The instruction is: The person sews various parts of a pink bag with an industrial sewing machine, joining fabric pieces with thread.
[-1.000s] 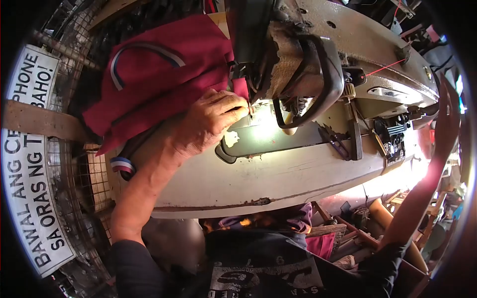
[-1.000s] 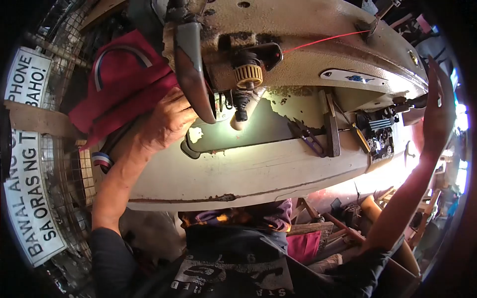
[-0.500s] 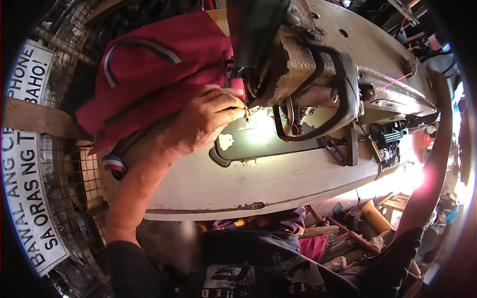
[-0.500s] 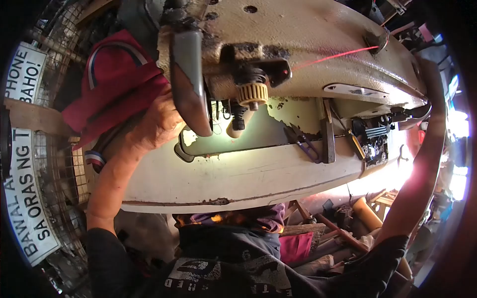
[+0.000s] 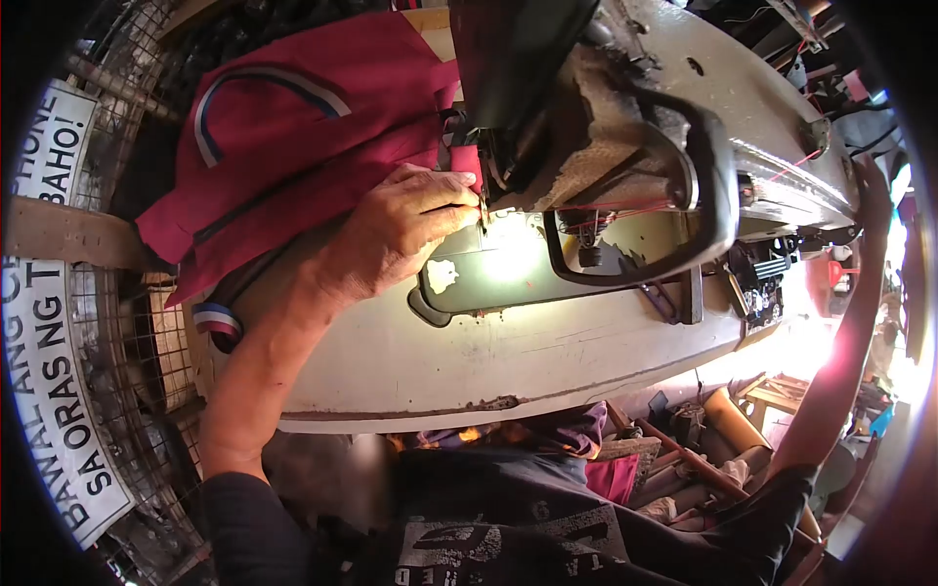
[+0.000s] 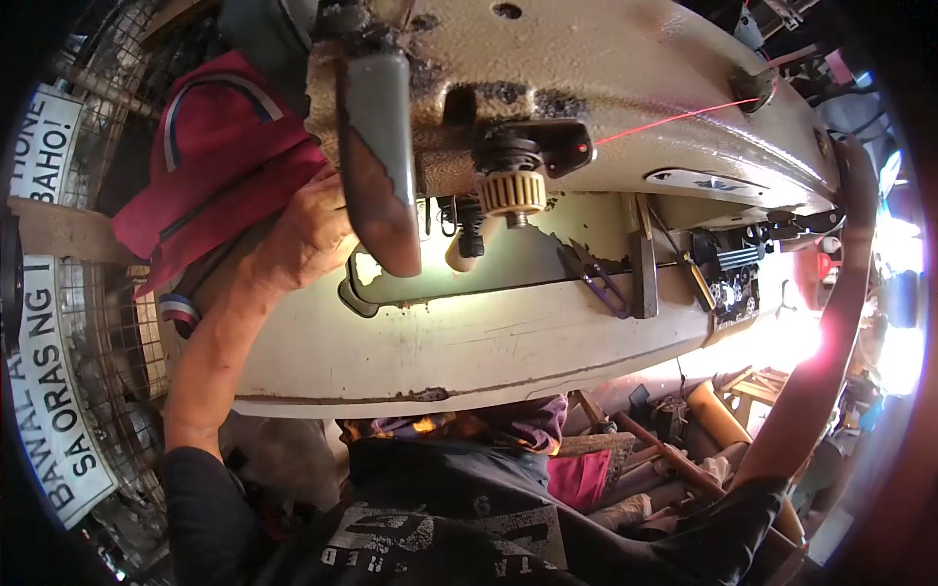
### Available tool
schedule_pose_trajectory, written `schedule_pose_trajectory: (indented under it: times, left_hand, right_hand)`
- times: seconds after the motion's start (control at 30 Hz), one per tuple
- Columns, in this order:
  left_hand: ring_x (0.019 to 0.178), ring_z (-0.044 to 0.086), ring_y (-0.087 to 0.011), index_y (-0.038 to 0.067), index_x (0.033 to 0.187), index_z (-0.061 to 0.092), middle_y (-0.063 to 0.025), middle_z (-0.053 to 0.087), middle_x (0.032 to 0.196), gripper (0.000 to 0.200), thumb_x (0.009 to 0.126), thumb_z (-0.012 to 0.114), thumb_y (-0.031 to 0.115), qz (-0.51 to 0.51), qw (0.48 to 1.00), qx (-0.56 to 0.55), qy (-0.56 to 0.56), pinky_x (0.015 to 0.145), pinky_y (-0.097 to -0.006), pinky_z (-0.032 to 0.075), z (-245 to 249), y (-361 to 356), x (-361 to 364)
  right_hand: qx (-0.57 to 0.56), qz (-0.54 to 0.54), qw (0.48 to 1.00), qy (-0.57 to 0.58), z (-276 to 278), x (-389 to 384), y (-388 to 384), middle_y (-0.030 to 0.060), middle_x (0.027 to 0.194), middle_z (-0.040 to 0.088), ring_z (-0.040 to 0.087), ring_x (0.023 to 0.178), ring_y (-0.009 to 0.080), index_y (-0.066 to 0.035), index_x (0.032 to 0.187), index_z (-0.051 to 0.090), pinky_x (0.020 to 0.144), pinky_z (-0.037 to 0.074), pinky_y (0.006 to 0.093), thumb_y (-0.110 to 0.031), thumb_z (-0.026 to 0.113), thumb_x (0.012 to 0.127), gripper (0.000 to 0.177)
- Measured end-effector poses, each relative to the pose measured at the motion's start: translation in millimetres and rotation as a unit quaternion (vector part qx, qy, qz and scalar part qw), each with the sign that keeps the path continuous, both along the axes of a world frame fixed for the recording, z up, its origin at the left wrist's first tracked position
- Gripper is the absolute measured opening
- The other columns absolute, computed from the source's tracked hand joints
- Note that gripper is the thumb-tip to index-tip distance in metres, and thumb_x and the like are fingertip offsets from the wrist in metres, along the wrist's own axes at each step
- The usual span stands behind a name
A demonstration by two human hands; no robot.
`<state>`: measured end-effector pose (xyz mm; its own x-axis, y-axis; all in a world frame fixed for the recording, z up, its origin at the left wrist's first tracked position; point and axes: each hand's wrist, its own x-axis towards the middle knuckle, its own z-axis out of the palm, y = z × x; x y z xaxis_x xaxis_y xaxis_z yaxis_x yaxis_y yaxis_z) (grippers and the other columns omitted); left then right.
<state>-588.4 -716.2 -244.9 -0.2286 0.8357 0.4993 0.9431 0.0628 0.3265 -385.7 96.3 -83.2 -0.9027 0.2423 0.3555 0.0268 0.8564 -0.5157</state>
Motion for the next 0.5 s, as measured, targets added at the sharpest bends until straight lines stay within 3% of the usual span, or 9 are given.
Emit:
schedule_pose_trajectory:
  times: [0.07,0.13,0.17,0.2,0.23,0.3,0.4,0.47,0.5]
  left_hand:
    - [0.119,0.065,-0.0235,0.003,0.111,0.072,-0.0098,0.070,0.117,0.029,0.083,0.070,0.001,0.004,1.000,-0.011,-0.002,0.099,-0.0408,0.050,-2,0,0]
    - [0.119,0.065,-0.0231,0.003,0.112,0.072,-0.0092,0.070,0.117,0.030,0.082,0.070,0.000,0.007,1.000,-0.010,-0.007,0.100,-0.0407,0.049,-2,0,0]
    - [0.119,0.065,-0.0231,0.003,0.112,0.072,-0.0089,0.070,0.117,0.030,0.082,0.070,0.000,0.006,1.000,-0.005,-0.007,0.100,-0.0408,0.049,-1,1,-1]
    - [0.118,0.065,-0.0231,0.003,0.112,0.071,-0.0086,0.071,0.117,0.030,0.082,0.070,0.000,0.002,1.000,0.000,-0.009,0.099,-0.0408,0.049,-2,2,1]
    - [0.115,0.066,-0.0232,0.004,0.111,0.071,-0.0080,0.071,0.117,0.030,0.082,0.071,0.000,0.013,1.000,-0.001,-0.005,0.099,-0.0410,0.049,-5,2,1]
    - [0.114,0.066,-0.0233,0.005,0.109,0.072,-0.0078,0.071,0.116,0.028,0.082,0.071,0.001,0.021,1.000,0.004,-0.011,0.098,-0.0406,0.049,-9,1,-1]
    - [0.110,0.067,-0.0234,0.005,0.105,0.072,-0.0070,0.071,0.112,0.022,0.083,0.070,0.002,0.048,0.999,0.016,-0.007,0.094,-0.0406,0.049,-10,3,9]
    - [0.106,0.067,-0.0237,0.005,0.103,0.073,-0.0066,0.070,0.109,0.021,0.082,0.069,0.003,0.075,0.996,0.038,0.016,0.091,-0.0410,0.049,-9,7,18]
    - [0.097,0.065,-0.0256,0.002,0.099,0.071,-0.0082,0.067,0.100,0.018,0.082,0.066,0.002,0.110,0.991,0.048,0.058,0.085,-0.0418,0.049,-7,10,30]
  right_hand:
    - [0.338,0.069,0.938,-0.031,18,-23,-51,0.0204,0.130,0.063,0.066,0.113,0.0311,-0.002,0.149,0.048,0.098,0.052,0.0371,-0.006,0.065,0.092,0.060]
    - [0.380,0.018,0.924,-0.051,6,-13,-61,0.0191,0.128,0.064,0.066,0.111,0.0308,-0.005,0.151,0.048,0.096,0.053,0.0371,-0.008,0.067,0.089,0.065]
    - [0.392,-0.033,0.917,-0.058,-4,-6,-63,0.0174,0.128,0.065,0.067,0.109,0.0294,-0.008,0.153,0.048,0.094,0.053,0.0367,-0.011,0.068,0.089,0.066]
    - [0.227,-0.129,0.965,0.016,-38,7,-82,0.0135,0.115,0.066,0.065,0.100,0.0248,-0.006,0.140,0.055,0.088,0.053,0.0358,-0.022,0.063,0.096,0.048]
    - [0.048,-0.198,0.969,0.138,-73,20,-102,0.0095,0.103,0.068,0.064,0.091,0.0201,-0.005,0.128,0.063,0.081,0.053,0.0350,-0.032,0.058,0.102,0.038]
    - [0.033,-0.279,0.914,0.292,-103,14,-163,0.0050,0.088,0.064,0.061,0.081,0.0161,-0.006,0.109,0.065,0.075,0.050,0.0341,-0.042,0.051,0.107,0.039]
    - [0.254,-0.358,0.858,0.266,-113,5,-214,0.0103,0.100,0.062,0.061,0.095,0.0327,-0.011,0.117,0.059,0.084,0.048,0.0473,-0.026,0.049,0.102,0.022]
    - [0.310,-0.332,0.848,0.273,-108,6,-216,0.0098,0.098,0.061,0.062,0.093,0.0314,-0.011,0.115,0.059,0.085,0.048,0.0466,-0.027,0.050,0.102,0.023]
    - [0.202,-0.315,0.881,0.289,-106,6,-213,0.0095,0.100,0.062,0.062,0.093,0.0304,-0.010,0.116,0.060,0.085,0.048,0.0457,-0.027,0.051,0.102,0.023]
